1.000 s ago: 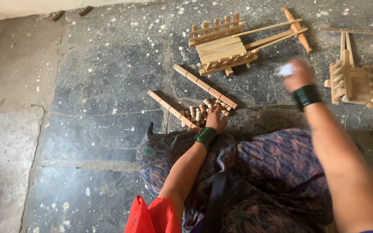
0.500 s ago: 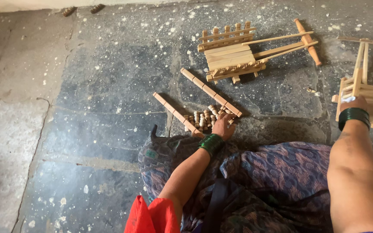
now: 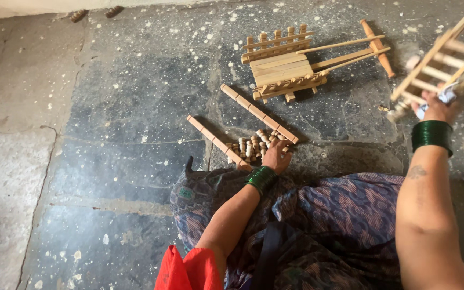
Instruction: The person sits on the floor and wipes small wooden toy parts, including spindles, bars, and miniature cart frames, one at a time with a white cloth. They set each wiped piece aside and continue with the next piece, later lifting a larger wooden toy frame to wipe its bars.
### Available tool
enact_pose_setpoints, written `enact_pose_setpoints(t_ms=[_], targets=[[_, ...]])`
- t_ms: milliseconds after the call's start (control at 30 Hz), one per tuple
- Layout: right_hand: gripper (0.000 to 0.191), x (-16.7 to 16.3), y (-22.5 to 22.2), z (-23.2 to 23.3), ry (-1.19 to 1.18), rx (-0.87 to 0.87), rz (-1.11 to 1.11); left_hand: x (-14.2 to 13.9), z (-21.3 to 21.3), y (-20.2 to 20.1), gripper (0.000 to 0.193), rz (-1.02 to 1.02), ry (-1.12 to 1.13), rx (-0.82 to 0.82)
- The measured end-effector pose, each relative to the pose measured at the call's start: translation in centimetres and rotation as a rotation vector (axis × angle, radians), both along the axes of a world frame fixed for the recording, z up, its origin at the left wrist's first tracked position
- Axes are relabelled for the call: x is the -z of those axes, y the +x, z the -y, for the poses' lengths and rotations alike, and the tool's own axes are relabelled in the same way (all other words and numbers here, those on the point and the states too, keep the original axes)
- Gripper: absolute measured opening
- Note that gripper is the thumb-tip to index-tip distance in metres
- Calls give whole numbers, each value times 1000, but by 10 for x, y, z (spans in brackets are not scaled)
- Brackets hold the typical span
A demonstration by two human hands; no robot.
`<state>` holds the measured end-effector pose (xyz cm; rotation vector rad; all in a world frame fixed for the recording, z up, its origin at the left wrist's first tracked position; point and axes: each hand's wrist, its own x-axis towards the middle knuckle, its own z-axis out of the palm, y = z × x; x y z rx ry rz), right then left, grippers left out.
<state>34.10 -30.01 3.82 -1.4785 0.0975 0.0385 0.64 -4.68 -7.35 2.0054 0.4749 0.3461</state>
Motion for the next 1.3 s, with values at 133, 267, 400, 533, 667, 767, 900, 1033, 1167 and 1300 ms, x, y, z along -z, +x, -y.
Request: enact_pose_setpoints(t_ms=[133, 267, 400, 533, 667, 767, 900, 1033, 1167, 1300], targets=[[43, -1, -8, -7, 27, -179, 461, -1, -1, -2, 43, 6, -34, 16], [40, 6, -20, -21, -49, -261, 648, -7, -4, -5, 41, 51, -56, 21], [41, 5, -47, -39, -25, -304, 455, -23, -4, -9, 38, 38, -148, -42], [28, -5, -80, -51, -87, -484, 320, -41, -8, -6, 48, -16, -325, -121], [21, 7, -110, -66, -171, -646, 256, -50, -16, -6, 71, 126, -554, -283], [29, 31, -136, -75, -602, -651, 377, -47, -27, -2, 80, 334, -651, -349], [22, 51, -163, -87, -541, -880, 635, -38, -32, 3, 75, 566, -714, -386], [43, 44, -196, -97, -579, -901, 821, -33, -32, 4, 58, 561, -994, -450], [51, 18, -202, -99, -589, -896, 899, -35, -42, 7, 47, 605, -1109, -481], [48, 13, -202, -101, -619, -920, 887, -37, -47, 11, 46, 633, -943, -442]])
